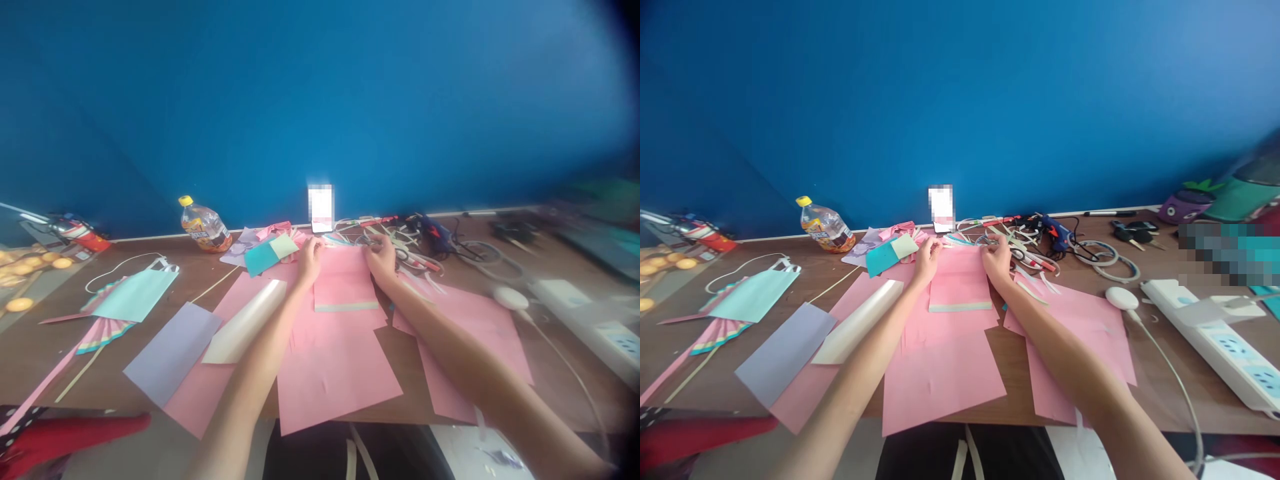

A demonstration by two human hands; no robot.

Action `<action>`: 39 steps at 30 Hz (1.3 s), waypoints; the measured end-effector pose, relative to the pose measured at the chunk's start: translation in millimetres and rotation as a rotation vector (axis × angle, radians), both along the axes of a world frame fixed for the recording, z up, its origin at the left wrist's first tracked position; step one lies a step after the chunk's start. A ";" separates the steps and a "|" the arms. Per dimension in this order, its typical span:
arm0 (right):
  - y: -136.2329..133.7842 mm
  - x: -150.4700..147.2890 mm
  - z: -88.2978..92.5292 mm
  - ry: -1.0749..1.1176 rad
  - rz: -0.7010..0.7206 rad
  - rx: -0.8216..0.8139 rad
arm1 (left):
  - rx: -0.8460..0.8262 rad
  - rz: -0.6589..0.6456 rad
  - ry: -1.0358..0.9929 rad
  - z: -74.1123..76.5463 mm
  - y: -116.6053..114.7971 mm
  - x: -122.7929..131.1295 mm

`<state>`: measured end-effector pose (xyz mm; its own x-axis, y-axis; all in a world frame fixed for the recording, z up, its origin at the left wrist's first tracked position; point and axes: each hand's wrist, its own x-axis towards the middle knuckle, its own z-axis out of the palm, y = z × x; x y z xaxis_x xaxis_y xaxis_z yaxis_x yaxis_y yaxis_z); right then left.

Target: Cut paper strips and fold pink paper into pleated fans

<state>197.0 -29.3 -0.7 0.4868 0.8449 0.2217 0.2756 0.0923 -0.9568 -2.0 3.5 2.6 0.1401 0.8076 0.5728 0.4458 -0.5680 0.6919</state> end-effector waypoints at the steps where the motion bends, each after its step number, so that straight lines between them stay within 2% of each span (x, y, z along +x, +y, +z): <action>1: 0.0 0.0 0.0 0.000 -0.004 -0.005 | -0.001 0.007 0.004 0.1 0.0 0.0; 5: -0.7 0.4 0.1 -0.005 -0.015 -0.008 | 0.014 0.041 0.040 0.7 -1.8 -0.7; 11: -0.9 1.8 -0.2 0.024 0.043 0.052 | 0.143 0.090 0.165 1.4 -7.3 1.6; 16: 3.4 3.1 -1.7 -0.052 0.189 0.163 | 0.181 0.270 0.435 2.6 -13.1 8.8; 18: 2.8 3.0 -0.8 -0.116 0.239 0.164 | 0.196 0.368 0.546 1.7 -14.1 10.6; 20: 0.4 2.0 1.7 -0.176 0.268 0.147 | 0.213 0.410 0.620 -0.1 -13.8 10.4; 24: -3.8 -1.2 10.1 -0.277 0.245 0.092 | 0.225 0.264 0.663 -5.0 -10.7 5.8; 28: -1.4 -2.3 17.5 -0.500 0.285 0.003 | 0.189 0.127 0.607 -8.8 -8.4 3.6; 34: -0.2 -3.3 22.0 -0.857 0.338 -0.011 | 0.171 0.048 0.493 -8.0 -8.5 6.5; 39: -6.4 -8.1 25.2 -0.993 0.286 0.054 | 0.160 0.006 0.479 -7.4 -7.8 7.1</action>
<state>188.9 -35.8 24.5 -0.1531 0.8775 0.4546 0.8997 0.3141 -0.3032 5.1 -4.2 -4.8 0.4133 0.7167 0.5617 0.6954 -0.6467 0.3133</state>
